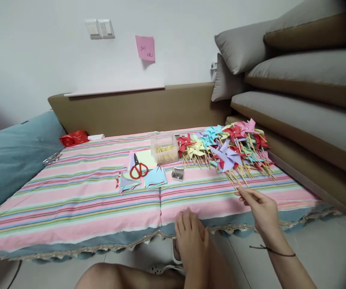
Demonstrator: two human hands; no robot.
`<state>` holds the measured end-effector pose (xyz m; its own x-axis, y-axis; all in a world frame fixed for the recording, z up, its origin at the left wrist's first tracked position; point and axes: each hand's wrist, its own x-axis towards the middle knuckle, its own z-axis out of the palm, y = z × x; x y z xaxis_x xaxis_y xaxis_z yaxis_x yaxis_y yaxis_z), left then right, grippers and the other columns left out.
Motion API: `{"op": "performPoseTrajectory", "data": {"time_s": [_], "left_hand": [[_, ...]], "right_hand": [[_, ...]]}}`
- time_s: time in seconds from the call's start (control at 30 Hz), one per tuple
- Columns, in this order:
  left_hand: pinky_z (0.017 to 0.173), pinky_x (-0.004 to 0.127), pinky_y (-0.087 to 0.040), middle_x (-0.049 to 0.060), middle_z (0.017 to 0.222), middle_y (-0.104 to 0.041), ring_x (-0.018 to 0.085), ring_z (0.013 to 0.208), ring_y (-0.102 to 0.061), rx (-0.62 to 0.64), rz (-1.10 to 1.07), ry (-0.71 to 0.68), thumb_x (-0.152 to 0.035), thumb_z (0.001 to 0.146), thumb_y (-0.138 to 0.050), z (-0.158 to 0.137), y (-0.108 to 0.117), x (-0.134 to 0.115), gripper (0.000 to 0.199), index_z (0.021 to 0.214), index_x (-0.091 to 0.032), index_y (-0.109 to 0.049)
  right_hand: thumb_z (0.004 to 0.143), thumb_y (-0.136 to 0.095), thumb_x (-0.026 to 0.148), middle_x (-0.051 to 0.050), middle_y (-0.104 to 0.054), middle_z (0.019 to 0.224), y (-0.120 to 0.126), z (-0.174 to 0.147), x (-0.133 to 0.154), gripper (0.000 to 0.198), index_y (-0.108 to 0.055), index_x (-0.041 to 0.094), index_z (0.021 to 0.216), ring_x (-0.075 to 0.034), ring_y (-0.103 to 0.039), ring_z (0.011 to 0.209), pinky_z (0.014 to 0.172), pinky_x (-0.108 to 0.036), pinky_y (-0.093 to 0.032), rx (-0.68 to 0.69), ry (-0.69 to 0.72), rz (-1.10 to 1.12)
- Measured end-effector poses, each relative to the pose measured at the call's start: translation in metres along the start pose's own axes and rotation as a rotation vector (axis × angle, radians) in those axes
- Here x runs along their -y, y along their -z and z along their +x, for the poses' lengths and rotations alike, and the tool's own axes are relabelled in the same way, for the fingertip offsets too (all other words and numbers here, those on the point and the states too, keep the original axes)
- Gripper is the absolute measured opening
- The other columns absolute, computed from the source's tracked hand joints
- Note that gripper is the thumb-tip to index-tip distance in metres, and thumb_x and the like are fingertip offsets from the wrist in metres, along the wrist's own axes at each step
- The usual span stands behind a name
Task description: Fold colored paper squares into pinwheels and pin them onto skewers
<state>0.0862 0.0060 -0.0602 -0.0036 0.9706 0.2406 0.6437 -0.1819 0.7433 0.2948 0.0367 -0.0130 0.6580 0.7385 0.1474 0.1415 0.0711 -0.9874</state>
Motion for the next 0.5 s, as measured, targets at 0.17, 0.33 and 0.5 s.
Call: {"op": "performPoseTrajectory", "data": {"time_s": [0.17, 0.33, 0.5], "left_hand": [[0.104, 0.051, -0.034, 0.009, 0.123, -0.059, 0.031, 0.122, -0.044, -0.069, 0.248, -0.065, -0.015, 0.083, -0.046, 0.001, -0.007, -0.011, 0.033, 0.111, -0.019, -0.063], [0.101, 0.047, -0.037, 0.008, 0.120, -0.061, 0.029, 0.117, -0.048, -0.114, 0.290, -0.103, -0.015, 0.078, -0.053, 0.001, -0.013, -0.002, 0.035, 0.110, -0.022, -0.063], [0.101, 0.052, -0.034, 0.010, 0.118, -0.063, 0.034, 0.115, -0.048, -0.204, 0.289, -0.076, -0.021, 0.070, -0.061, 0.000, -0.035, 0.015, 0.039, 0.109, -0.022, -0.064]], "right_hand": [[0.064, -0.072, 0.046, -0.008, -0.070, 0.064, -0.028, 0.074, 0.009, 0.034, -0.073, 0.013, 0.074, -0.017, -0.060, 0.055, 0.050, -0.028, -0.047, 0.013, 0.091, -0.054], [0.064, -0.066, 0.052, -0.011, -0.071, 0.065, -0.092, 0.138, -0.003, 0.044, -0.073, 0.010, 0.076, -0.017, -0.059, 0.048, 0.045, -0.028, -0.045, 0.073, 0.092, -0.087], [0.066, -0.063, 0.056, -0.012, -0.071, 0.061, -0.134, 0.166, -0.026, 0.048, -0.073, 0.009, 0.070, -0.019, -0.061, 0.048, 0.048, -0.029, -0.046, 0.092, 0.107, -0.228]]}}
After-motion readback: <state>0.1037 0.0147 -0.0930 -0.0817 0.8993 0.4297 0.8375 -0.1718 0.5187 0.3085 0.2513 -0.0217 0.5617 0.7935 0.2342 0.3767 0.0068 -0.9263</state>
